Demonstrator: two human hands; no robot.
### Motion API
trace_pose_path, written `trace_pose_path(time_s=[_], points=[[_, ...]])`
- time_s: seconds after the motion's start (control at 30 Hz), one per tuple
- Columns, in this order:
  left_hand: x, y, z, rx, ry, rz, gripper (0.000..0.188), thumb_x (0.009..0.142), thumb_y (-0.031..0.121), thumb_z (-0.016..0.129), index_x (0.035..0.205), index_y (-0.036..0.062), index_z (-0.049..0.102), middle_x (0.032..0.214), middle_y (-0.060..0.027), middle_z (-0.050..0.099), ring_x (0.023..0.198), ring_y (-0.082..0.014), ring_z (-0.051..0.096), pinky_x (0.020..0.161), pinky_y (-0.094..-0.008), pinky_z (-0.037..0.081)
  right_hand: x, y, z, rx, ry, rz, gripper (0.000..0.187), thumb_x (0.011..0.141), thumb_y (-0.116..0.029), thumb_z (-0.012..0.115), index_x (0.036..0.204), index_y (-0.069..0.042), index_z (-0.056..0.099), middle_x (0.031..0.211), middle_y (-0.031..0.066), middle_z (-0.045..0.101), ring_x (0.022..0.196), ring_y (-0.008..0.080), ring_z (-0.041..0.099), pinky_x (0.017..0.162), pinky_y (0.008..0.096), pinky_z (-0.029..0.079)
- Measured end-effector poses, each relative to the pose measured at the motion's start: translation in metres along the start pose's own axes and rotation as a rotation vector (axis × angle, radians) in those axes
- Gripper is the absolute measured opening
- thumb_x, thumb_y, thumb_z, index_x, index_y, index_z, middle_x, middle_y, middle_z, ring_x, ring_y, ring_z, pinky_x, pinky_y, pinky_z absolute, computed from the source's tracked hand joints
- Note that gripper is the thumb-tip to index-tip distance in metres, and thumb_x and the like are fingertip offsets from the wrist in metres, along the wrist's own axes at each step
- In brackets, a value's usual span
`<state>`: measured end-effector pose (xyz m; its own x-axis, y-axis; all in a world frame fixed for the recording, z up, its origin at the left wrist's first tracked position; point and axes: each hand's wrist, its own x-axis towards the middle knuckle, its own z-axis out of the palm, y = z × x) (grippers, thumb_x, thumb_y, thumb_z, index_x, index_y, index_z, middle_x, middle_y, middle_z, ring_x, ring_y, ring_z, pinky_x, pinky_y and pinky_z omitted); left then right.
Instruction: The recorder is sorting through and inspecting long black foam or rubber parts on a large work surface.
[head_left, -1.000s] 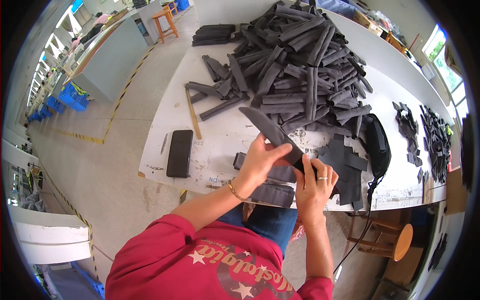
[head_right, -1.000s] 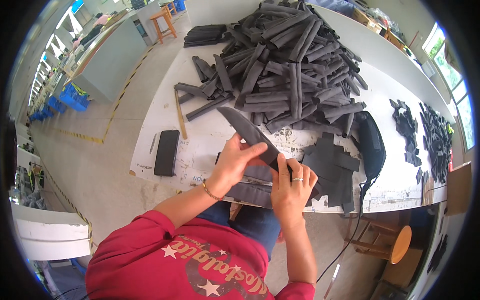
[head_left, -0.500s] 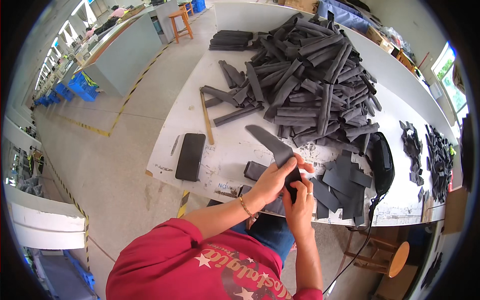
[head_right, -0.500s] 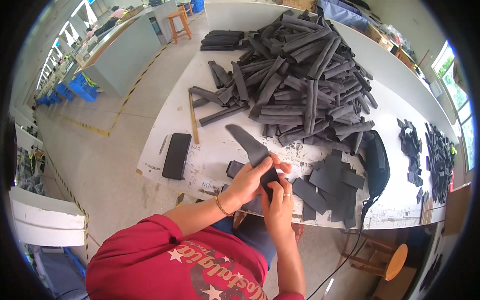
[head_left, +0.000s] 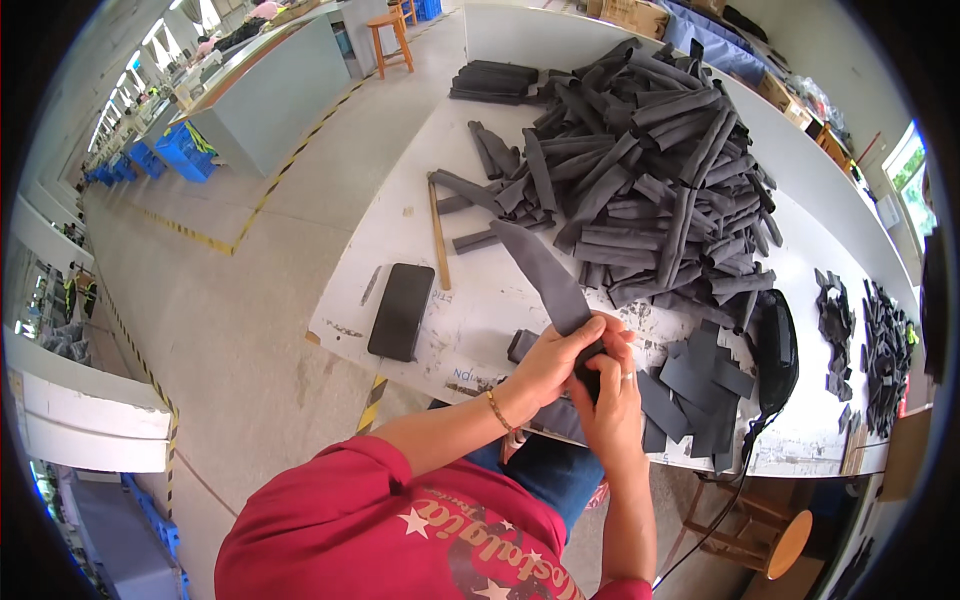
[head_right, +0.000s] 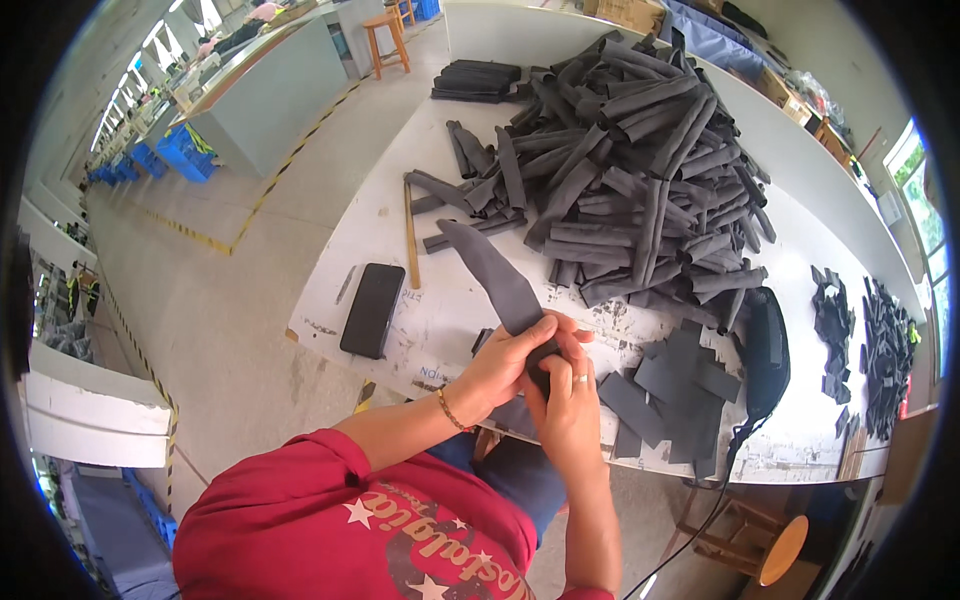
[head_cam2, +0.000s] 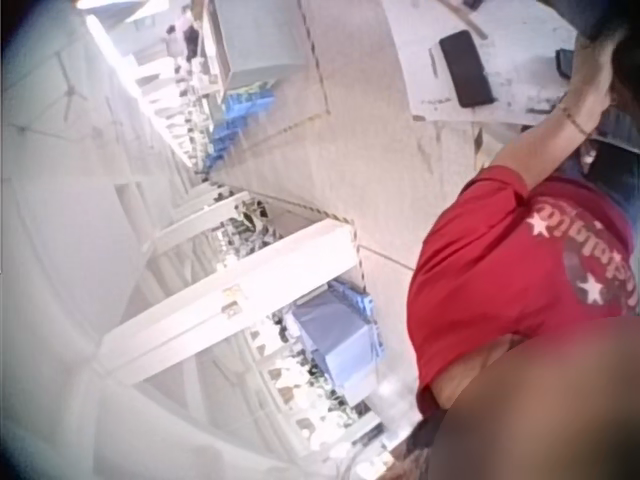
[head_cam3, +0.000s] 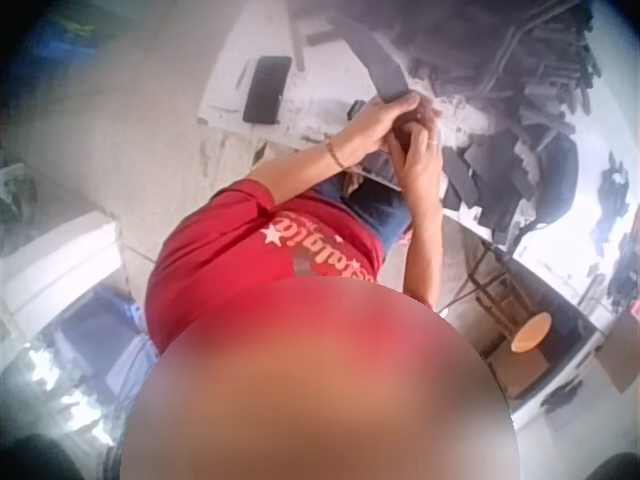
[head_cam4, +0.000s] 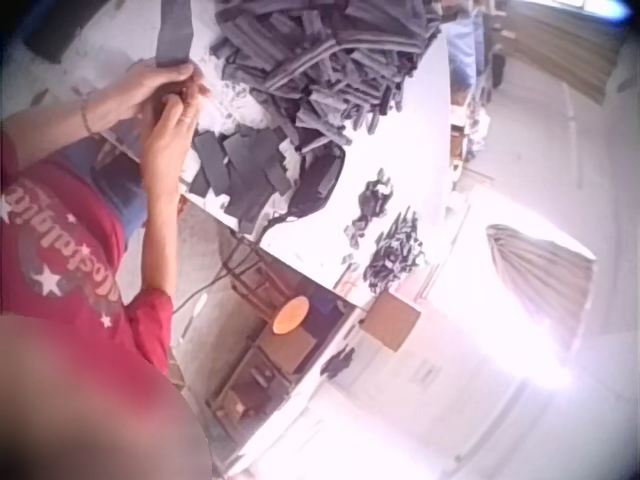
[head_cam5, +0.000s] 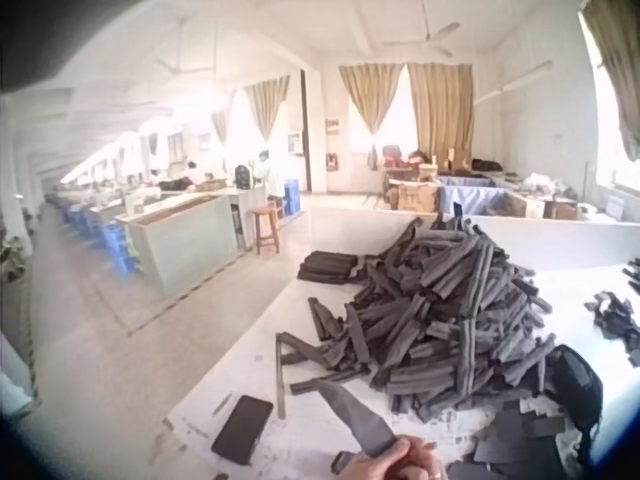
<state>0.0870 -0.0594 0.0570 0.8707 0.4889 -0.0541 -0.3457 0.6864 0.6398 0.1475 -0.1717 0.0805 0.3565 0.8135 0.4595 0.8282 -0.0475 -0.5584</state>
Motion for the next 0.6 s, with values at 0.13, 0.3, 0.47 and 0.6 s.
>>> trace_pose_path(time_s=[0.13, 0.3, 0.47, 0.6], points=[[0.01, 0.008, -0.01, -0.02, 0.013, 0.036, 0.029, 0.099, 0.027, 0.054, 0.108, 0.0002, 0.06, 0.105, -0.017, 0.067, 0.113, -0.0267, 0.06, 0.097, -0.0388, 0.046, -0.034, 0.012, 0.0, -0.093, -0.004, 0.062, 0.028, 0.08, -0.001, 0.07, 0.1, -0.002, 0.051, 0.104, 0.0194, 0.056, 0.08, 0.038, 0.059, 0.066, 0.0429, 0.048], [0.0, -0.013, -0.004, -0.164, 0.039, -0.049, 0.03, 0.099, 0.029, 0.053, 0.109, 0.0018, 0.06, 0.109, -0.0145, 0.067, 0.109, -0.0225, 0.06, 0.096, -0.0351, 0.046, -0.02, 0.02, 0.004, -0.013, 0.081, -0.068, 0.018, 0.082, 0.006, 0.063, 0.095, -0.001, 0.052, 0.095, 0.018, 0.057, 0.078, 0.0376, 0.059, 0.065, 0.0427, 0.049], [-0.01, -0.002, 0.001, -0.117, 0.082, -0.072, 0.034, 0.1, 0.03, 0.053, 0.116, 0.0006, 0.057, 0.111, -0.0147, 0.066, 0.116, -0.0266, 0.058, 0.1, -0.0374, 0.044, -0.018, 0.025, 0.006, 0.076, 0.08, -0.063, 0.018, 0.081, 0.007, 0.064, 0.093, -0.001, 0.053, 0.095, 0.0182, 0.058, 0.078, 0.0369, 0.059, 0.067, 0.04, 0.049], [-0.001, 0.021, -0.002, -0.142, 0.055, 0.132, 0.035, 0.101, 0.029, 0.05, 0.118, -0.0007, 0.055, 0.093, -0.0105, 0.067, 0.102, -0.0275, 0.064, 0.097, -0.0404, 0.046, -0.021, 0.024, -0.004, 0.11, 0.096, -0.034, 0.018, 0.08, 0.009, 0.064, 0.091, -0.001, 0.054, 0.095, 0.0178, 0.059, 0.076, 0.0351, 0.058, 0.067, 0.0361, 0.049]])
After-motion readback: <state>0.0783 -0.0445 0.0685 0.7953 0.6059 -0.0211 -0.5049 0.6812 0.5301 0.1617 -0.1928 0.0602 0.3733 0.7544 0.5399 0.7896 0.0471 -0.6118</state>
